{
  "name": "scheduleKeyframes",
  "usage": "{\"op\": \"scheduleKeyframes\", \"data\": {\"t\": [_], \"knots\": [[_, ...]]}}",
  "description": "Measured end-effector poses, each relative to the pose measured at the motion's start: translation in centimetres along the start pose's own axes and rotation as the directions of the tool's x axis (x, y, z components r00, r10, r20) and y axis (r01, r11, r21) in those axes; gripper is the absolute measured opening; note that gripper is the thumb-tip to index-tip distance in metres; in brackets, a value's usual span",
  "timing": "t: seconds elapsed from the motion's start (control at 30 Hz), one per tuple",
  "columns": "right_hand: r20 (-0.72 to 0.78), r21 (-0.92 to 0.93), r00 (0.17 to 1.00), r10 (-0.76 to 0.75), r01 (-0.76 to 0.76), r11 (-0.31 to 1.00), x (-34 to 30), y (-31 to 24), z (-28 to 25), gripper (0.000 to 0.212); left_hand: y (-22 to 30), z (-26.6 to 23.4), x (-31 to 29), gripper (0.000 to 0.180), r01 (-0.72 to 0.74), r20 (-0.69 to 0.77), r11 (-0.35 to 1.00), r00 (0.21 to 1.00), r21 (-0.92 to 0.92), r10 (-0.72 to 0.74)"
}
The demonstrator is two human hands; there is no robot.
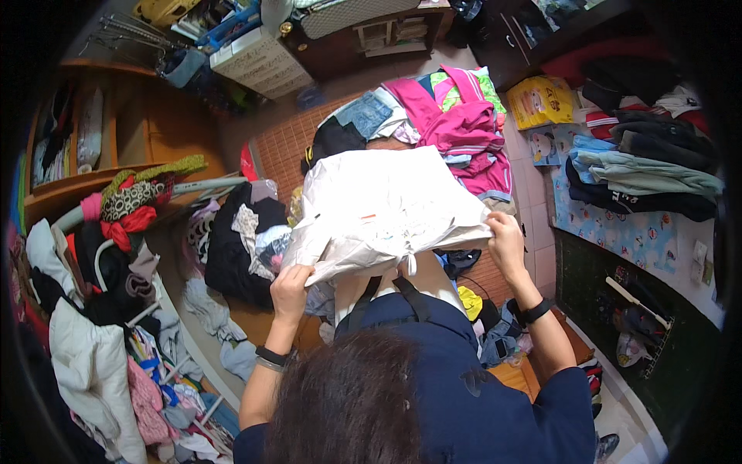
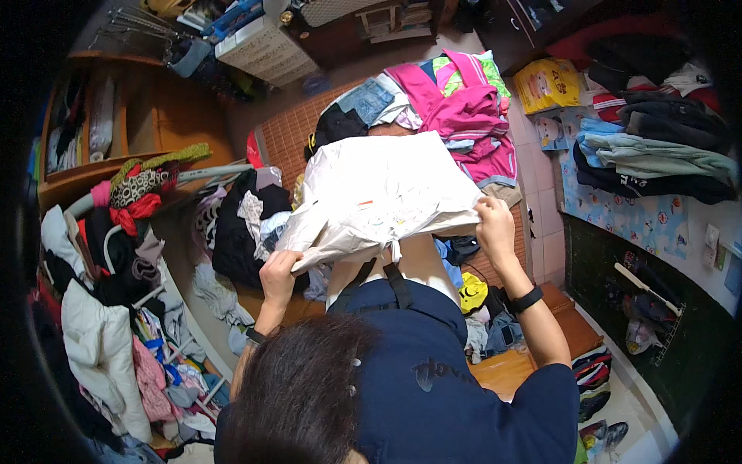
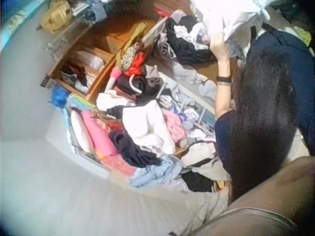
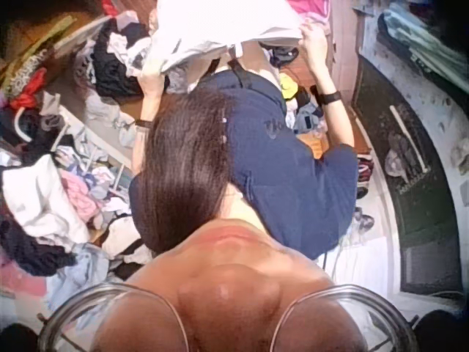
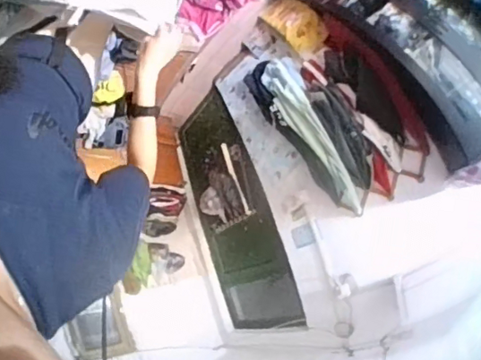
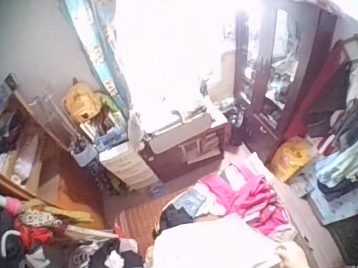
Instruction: The person folds a pair of jeans by hand, unties a plastic bag containing clothes, and spreads out a light-colored jacket on the floor.
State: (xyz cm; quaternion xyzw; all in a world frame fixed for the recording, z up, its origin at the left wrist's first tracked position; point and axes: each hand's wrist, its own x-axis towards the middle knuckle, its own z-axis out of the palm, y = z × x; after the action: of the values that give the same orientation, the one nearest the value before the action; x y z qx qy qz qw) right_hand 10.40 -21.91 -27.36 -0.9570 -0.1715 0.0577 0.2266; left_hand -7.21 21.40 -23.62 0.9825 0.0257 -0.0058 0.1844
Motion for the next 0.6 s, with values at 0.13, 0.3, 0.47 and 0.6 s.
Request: {"op": "scheduleKeyframes", "data": {"t": [0.13, 0.3, 0.47, 0.6], "knots": [[-0.002, 0.228, 0.979, 0.206, -0.2, 0.953, -1.5, 0.5, -0.7, 0.03, 1.2, -1.4, -0.8, 0.023, 0.015, 0.018, 1.0, 1.0, -0.008, -0.015], [0.031, 0.36, 0.915, 0.403, -0.386, 0.849, -4.6, -1.7, -0.9, 0.014, -3.4, -2.3, -2.2, 0.036, 0.111, 0.214, 0.988, 0.973, -0.105, -0.086], [-0.085, 0.09, 0.988, 0.129, -0.121, 0.989, -5.2, -1.7, -2.3, 0.019, -7.9, -2.9, -1.3, 0.03, 0.195, 0.31, 0.957, 0.943, -0.213, -0.122], [0.023, 0.193, 0.976, -0.218, 0.209, 0.959, 6.0, 2.9, -1.6, 0.028, -10.1, -1.8, 9.8, 0.021, -0.007, 0.28, 0.991, 0.959, -0.133, 0.045]]}}
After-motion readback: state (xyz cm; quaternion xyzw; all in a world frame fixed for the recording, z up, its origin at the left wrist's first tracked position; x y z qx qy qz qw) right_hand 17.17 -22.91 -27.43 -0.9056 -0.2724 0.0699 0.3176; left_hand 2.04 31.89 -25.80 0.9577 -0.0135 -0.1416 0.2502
